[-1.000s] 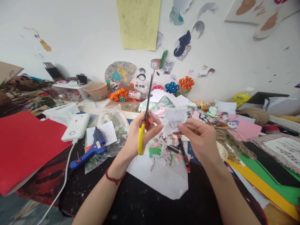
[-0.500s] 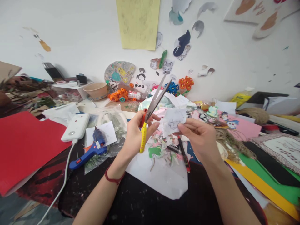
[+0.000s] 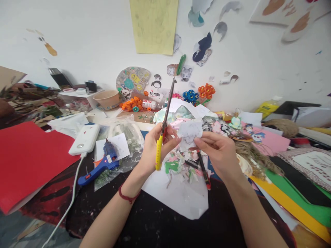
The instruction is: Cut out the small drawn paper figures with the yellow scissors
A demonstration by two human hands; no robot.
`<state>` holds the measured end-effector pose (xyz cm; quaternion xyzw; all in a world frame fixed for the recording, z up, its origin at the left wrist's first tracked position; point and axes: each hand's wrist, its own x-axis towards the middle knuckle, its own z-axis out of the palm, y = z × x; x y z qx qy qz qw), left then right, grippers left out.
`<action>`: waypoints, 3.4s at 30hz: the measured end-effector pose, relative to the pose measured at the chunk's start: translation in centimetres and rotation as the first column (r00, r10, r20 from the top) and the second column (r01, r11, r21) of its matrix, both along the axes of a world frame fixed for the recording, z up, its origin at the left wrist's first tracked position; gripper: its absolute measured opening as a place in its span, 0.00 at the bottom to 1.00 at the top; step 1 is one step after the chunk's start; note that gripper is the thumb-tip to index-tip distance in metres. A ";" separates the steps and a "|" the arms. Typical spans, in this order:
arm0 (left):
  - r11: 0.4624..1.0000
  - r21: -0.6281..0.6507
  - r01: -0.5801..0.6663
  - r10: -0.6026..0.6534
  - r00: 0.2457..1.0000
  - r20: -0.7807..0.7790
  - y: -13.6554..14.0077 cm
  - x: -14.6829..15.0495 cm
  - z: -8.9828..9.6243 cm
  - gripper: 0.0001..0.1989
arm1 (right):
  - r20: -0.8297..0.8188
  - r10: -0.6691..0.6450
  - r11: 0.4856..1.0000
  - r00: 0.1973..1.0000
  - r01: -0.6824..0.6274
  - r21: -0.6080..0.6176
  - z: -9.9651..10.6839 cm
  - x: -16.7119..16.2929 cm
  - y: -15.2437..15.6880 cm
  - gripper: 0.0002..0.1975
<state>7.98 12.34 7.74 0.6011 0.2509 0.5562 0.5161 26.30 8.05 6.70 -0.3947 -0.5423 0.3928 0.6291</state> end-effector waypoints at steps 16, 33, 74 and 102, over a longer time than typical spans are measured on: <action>0.976 0.189 -0.105 0.155 0.949 -0.273 0.3 -0.9 -0.1 0.13 | -0.052 -0.124 0.990 0.991 0.127 0.055 0.0 -0.2 0.0 0.05; 0.958 0.287 -0.024 0.231 0.663 -0.712 0.4 -0.8 0.0 0.14 | -0.118 -0.432 0.878 0.894 0.447 0.169 0.9 -0.2 -0.5 0.09; 0.945 0.303 -0.123 0.299 0.699 -0.650 0.2 -0.8 0.0 0.13 | 0.060 -0.276 0.958 0.959 0.270 0.095 -0.3 -1.1 -0.4 0.08; 0.964 0.256 -0.072 0.234 0.691 -0.685 0.3 -1.0 0.3 0.15 | 0.026 -0.245 0.965 0.969 0.241 0.106 -0.3 -1.0 -0.4 0.05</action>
